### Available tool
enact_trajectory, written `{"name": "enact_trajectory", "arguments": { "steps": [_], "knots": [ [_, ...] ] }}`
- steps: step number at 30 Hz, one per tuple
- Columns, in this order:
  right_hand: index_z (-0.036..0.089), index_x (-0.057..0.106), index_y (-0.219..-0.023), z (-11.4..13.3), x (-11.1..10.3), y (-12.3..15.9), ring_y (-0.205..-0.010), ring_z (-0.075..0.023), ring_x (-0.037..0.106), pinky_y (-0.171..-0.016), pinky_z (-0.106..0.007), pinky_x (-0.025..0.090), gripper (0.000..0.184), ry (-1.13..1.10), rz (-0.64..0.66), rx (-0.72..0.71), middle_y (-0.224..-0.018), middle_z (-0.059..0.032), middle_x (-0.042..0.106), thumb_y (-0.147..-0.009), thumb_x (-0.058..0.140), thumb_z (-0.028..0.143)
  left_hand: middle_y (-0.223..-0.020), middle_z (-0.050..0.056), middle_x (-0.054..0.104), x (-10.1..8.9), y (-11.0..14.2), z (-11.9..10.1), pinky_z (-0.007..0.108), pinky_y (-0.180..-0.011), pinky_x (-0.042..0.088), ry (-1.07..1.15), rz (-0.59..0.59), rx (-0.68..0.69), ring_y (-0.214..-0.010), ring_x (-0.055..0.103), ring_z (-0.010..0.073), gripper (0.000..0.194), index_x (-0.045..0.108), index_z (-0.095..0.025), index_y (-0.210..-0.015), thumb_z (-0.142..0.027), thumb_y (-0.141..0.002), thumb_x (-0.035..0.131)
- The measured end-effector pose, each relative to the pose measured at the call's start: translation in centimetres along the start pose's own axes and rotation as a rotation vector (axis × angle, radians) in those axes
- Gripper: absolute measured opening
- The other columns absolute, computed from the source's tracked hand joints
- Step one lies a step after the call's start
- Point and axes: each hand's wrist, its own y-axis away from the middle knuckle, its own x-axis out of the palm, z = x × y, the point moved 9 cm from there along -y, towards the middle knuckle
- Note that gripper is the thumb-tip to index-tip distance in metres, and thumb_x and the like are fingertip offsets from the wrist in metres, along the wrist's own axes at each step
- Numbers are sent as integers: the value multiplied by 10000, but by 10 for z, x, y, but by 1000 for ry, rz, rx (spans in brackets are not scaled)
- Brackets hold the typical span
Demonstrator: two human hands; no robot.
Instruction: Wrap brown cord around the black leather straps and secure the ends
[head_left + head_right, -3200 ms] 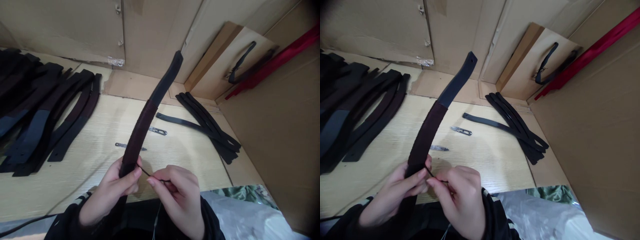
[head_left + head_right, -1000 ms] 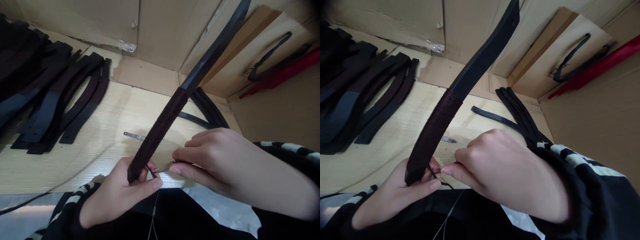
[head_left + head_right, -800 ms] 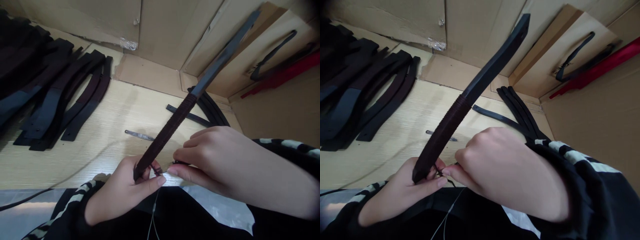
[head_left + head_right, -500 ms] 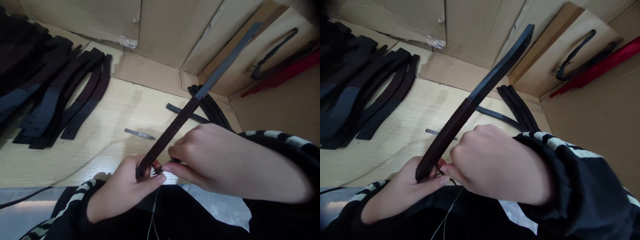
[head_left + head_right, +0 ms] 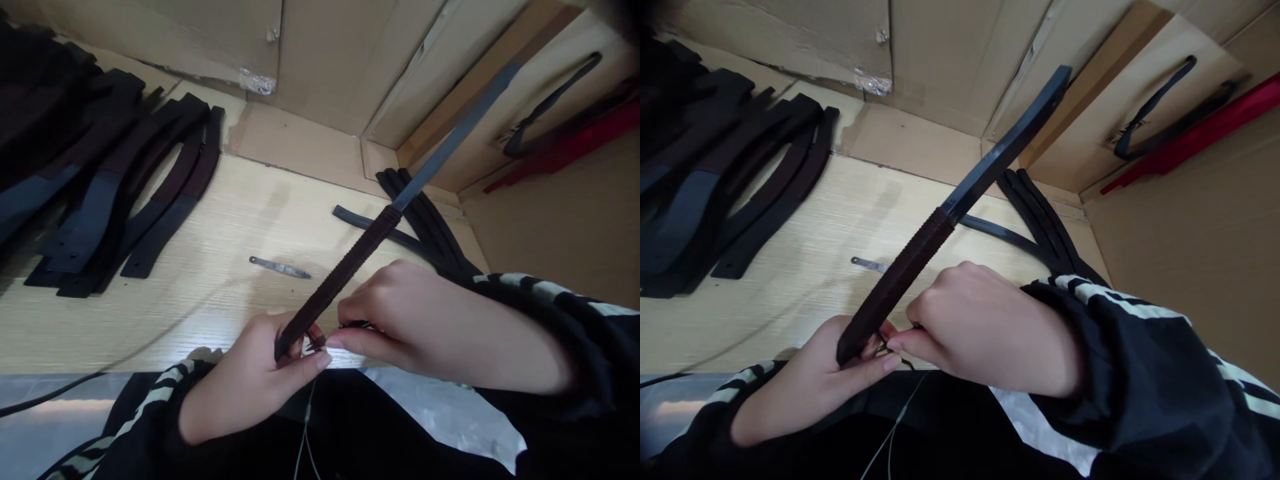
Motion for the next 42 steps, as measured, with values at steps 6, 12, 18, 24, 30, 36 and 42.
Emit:
{"name": "enact_trajectory", "arguments": {
  "steps": [6,12,18,24,30,36,42],
  "knots": [
    [190,652,-684,-6,7,3,-607,-135,546,-582,-280,314,409,-24,23,42,-610,-9,614,-922,454,458,-673,-61,488,7,0,7,232,-556,379,-13,60,-53,-602,454,111,142,577,-207,-827,-344,-861,597],
    [176,552,-601,-16,-4,14,-468,-85,383,-502,-274,216,453,-40,-57,54,-501,23,482,-943,414,439,-574,-90,341,0,2,8,205,-520,357,24,42,-57,-526,381,87,108,609,-214,-825,-320,-844,616],
    [185,536,-628,-20,-6,19,-469,-92,379,-497,-272,211,446,-37,-62,118,-511,23,499,-943,389,465,-547,-96,307,-4,1,8,200,-496,345,25,34,-50,-499,346,84,120,618,-215,-814,-333,-837,623],
    [180,569,-616,-8,2,12,-474,-90,407,-504,-272,205,403,16,-10,114,-519,21,512,-924,446,408,-589,-82,388,-2,0,10,224,-545,403,3,24,-99,-551,436,101,150,606,-212,-833,-353,-804,649],
    [165,581,-588,0,1,8,-464,-87,405,-503,-276,205,428,75,1,112,-513,13,526,-925,441,390,-569,-88,359,0,-1,3,214,-494,348,-25,43,-74,-512,373,89,140,588,-198,-801,-330,-823,627],
    [173,625,-638,4,3,1,-573,-135,540,-551,-279,299,374,84,9,95,-619,-21,624,-912,465,371,-570,-89,359,4,-3,0,207,-483,310,-32,56,-64,-515,356,82,136,558,-188,-739,-272,-831,612],
    [185,659,-702,6,8,-1,-663,-173,604,-624,-299,393,291,42,1,61,-700,-36,666,-895,501,337,-580,-83,370,7,-4,0,213,-484,302,-25,86,-48,-525,353,90,149,559,-191,-759,-298,-857,592]
  ]
}}
